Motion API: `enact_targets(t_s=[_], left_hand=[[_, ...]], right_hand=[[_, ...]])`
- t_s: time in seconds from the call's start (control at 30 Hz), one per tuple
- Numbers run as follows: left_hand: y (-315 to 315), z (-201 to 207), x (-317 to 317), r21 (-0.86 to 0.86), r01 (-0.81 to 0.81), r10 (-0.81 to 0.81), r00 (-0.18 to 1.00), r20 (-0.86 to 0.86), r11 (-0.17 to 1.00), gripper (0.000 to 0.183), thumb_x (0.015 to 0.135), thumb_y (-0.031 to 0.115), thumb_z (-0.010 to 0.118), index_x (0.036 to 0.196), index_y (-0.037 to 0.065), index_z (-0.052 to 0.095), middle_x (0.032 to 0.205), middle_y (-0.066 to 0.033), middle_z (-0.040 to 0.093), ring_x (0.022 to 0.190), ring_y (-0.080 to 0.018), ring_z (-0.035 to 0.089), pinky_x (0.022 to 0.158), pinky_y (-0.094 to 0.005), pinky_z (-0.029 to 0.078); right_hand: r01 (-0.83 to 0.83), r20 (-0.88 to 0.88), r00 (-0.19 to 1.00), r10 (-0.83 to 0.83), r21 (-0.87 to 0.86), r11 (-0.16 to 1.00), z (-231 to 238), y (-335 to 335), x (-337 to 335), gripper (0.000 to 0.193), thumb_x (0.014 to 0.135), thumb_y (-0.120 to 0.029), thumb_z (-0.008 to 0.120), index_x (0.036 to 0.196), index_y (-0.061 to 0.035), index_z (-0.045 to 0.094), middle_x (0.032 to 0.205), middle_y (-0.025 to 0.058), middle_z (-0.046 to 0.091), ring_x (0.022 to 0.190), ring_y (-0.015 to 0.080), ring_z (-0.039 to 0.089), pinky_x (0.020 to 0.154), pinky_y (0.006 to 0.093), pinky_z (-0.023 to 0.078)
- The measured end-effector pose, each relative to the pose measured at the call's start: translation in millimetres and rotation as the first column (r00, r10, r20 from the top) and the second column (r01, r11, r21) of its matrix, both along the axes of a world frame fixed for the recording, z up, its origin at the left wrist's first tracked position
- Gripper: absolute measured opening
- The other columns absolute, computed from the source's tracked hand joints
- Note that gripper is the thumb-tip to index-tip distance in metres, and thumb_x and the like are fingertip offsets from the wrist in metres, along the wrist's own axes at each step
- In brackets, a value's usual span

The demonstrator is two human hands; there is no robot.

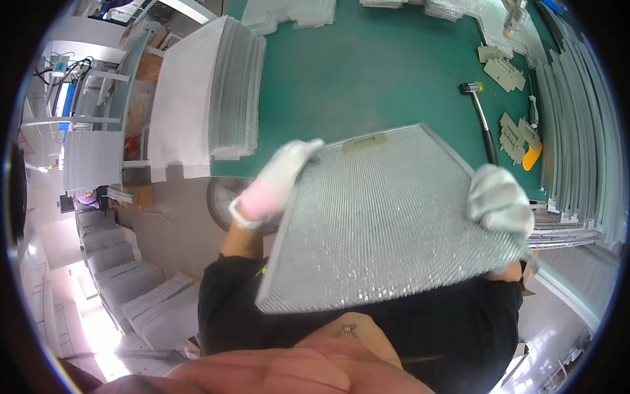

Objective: The person assembles air filters by placing a plastic frame onto a mesh sheet, inserting a plastic clip, and securing the assembly with a handheld stapler. The process is repeated for multiple units, with the person handling the mesh, frame, and stapler throughout the clip.

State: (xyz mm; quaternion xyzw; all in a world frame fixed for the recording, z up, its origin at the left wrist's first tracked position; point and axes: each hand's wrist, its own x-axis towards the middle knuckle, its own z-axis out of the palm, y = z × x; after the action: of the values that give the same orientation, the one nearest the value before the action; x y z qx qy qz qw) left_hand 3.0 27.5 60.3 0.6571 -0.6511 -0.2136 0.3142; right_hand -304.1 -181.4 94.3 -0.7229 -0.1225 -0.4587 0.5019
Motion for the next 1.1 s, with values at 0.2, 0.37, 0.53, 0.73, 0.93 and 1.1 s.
enact_targets(t_s=[0.2, 0.37, 0.53, 0.73, 0.93, 1.1], left_hand=[[-12, 72, -17, -0.749, 0.015, -0.259, 0.943, -0.21, 0.662, 0.015, 0.077, 0.0, 0.073, 0.091, 0.001, 0.068, 0.094, -0.0161, 0.069, 0.085, -0.0297, 0.068, 0.079, -0.0427, 0.054], [-54, 73, -4, -0.808, -0.325, 0.044, 0.936, -0.349, 0.491, 0.014, 0.078, -0.006, 0.069, 0.091, -0.003, 0.065, 0.092, -0.0098, 0.067, 0.08, -0.016, 0.064, 0.072, -0.0268, 0.05], [-64, 70, -3, -0.705, -0.544, 0.206, 0.834, -0.512, 0.454, 0.012, 0.078, -0.007, 0.07, 0.082, 0.001, 0.062, 0.083, -0.0088, 0.066, 0.072, -0.0149, 0.061, 0.067, -0.0256, 0.048], [-58, 66, 4, -0.756, -0.494, 0.248, 0.869, -0.428, 0.428, 0.014, 0.078, -0.006, 0.067, 0.072, 0.0, 0.056, 0.081, -0.0089, 0.066, 0.071, -0.0145, 0.06, 0.064, -0.025, 0.046], [-59, 67, -6, -0.765, -0.468, 0.216, 0.883, -0.416, 0.442, 0.011, 0.08, -0.009, 0.061, 0.076, 0.001, 0.058, 0.083, -0.0082, 0.064, 0.072, -0.0141, 0.057, 0.065, -0.0251, 0.045], [-57, 66, 2, -0.665, -0.508, 0.164, 0.845, -0.51, 0.548, 0.009, 0.083, -0.009, 0.059, 0.085, 0.0, 0.061, 0.084, -0.0051, 0.061, 0.077, -0.0128, 0.056, 0.072, -0.0245, 0.045]], right_hand=[[0.414, 0.039, 0.897, -0.441, 0.275, 0.867, -4, -8, 55, 0.057, 0.082, -0.036, 0.079, 0.119, -0.0057, 0.049, 0.098, 0.0105, 0.06, 0.082, 0.0211, 0.057, 0.073, 0.0345, 0.048], [0.756, -0.052, 0.53, -0.847, -0.424, 0.499, -88, -16, 98, 0.148, 0.055, -0.036, 0.096, 0.155, -0.0138, -0.012, 0.152, 0.0332, 0.006, 0.138, 0.0489, 0.025, 0.106, 0.0579, 0.037], [0.785, -0.09, 0.383, -0.919, -0.492, 0.375, -113, -12, 118, 0.148, 0.054, -0.035, 0.097, 0.155, -0.0142, -0.01, 0.146, 0.0415, 0.009, 0.131, 0.0586, 0.027, 0.104, 0.0595, 0.038], [0.735, -0.057, 0.674, -0.737, -0.052, 0.676, -42, -49, 92, 0.113, 0.074, -0.008, 0.078, 0.155, -0.0027, -0.001, 0.143, 0.024, 0.031, 0.124, 0.0277, 0.042, 0.097, 0.0465, 0.043], [0.693, -0.075, 0.721, -0.689, 0.099, 0.714, 65, -39, 100, 0.089, 0.083, 0.014, 0.055, 0.157, -0.0069, 0.01, 0.105, 0.0146, 0.065, 0.077, 0.0123, 0.061, 0.062, 0.0229, 0.048], [0.476, -0.13, 0.866, -0.482, -0.076, 0.876, 76, -68, 79, 0.07, 0.081, 0.006, 0.071, 0.143, -0.0012, 0.04, 0.118, 0.011, 0.065, 0.09, 0.0118, 0.062, 0.073, 0.0248, 0.051]])
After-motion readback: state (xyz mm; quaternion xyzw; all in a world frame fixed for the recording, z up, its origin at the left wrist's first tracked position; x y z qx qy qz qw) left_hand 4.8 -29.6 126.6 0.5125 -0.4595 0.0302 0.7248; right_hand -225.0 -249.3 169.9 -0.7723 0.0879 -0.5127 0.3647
